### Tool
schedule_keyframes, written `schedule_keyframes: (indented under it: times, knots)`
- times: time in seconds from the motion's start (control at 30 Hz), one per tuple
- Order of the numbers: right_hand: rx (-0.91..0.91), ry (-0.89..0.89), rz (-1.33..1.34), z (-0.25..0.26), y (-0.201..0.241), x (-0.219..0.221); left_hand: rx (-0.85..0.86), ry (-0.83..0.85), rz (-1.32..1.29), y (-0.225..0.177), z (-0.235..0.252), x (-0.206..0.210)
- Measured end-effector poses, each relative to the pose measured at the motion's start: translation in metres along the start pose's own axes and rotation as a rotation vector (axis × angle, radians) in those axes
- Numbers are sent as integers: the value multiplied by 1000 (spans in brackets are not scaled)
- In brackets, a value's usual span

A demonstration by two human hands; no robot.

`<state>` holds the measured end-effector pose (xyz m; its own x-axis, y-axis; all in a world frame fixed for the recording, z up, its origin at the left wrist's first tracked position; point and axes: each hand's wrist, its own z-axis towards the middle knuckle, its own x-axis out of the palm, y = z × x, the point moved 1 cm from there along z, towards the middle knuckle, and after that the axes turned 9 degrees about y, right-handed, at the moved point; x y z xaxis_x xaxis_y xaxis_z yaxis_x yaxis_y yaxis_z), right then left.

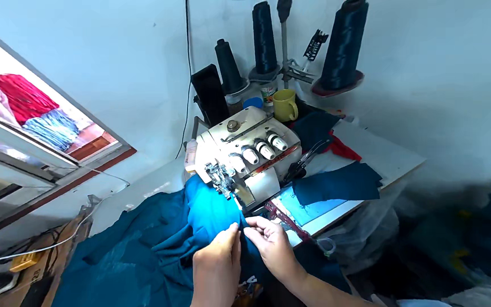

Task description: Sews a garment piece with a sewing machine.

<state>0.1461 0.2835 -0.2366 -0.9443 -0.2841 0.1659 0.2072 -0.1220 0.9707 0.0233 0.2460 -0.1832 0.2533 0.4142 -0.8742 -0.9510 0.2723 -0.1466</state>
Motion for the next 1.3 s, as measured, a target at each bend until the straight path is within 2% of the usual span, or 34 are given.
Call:
schedule_keyframes:
  times: [0.47, 0.7, 0.93, 1.1, 1.23, 1.3]
  knots:
    - [51, -36, -197, 5, 6, 2, -90, 0, 90, -9, 30, 0]
    - [178, 32, -262, -9, 9, -7, -140, 14, 27, -17, 31, -6]
    - [219, -7, -251, 13, 6, -3, -221, 27, -49, 0, 30, 5]
    - [232, 154, -217, 14, 8, -21, -173, 56, -239, 39, 22, 2]
    - [251, 168, -87, 5, 8, -28, 16, -119, -276, 31, 11, -4]
    - [230, 126, -47, -3, 8, -25, 103, -117, -217, 23, 5, -4]
